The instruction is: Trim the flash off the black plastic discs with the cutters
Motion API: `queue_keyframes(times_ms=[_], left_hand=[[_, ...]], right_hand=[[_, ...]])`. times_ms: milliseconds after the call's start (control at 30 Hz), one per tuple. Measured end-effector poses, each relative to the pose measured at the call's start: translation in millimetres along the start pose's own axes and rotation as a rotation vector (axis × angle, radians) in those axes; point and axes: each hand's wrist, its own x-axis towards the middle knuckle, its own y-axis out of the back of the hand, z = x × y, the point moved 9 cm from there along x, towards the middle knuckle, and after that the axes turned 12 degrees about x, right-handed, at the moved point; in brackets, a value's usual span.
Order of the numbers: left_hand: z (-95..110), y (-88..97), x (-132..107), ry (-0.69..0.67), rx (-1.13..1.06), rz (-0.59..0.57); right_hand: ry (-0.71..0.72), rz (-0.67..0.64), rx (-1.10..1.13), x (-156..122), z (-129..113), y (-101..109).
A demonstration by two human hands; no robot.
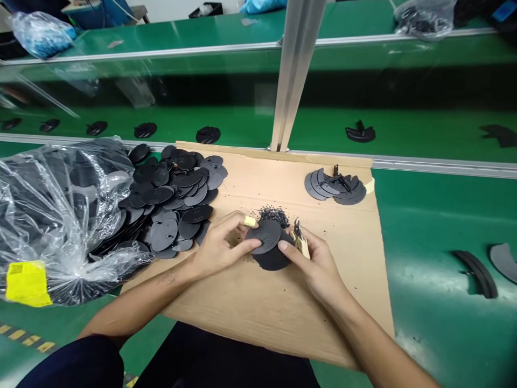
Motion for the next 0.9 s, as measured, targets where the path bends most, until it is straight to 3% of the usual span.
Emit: queue_keyframes(times_ms=[100, 633, 800, 900], left_hand=[[-7, -6.2, -3, 0.111, -0.053, -0.030], [11, -0.5, -4, 0.024, 0.102, 0.068], [8, -3.8, -4, 0.025, 0.067, 0.040], [4, -12.7, -6, 0.060, -0.031, -0.044]], right_hand=[[0.049, -0.023, -0.083, -2, -7, -5], [0.158, -0.061, -0.186, -6, -16, -13], [0.184, -0.050, -0.204, -8, -19, -15], [0.214, -0.046, -0.231, -9, -20, -16]])
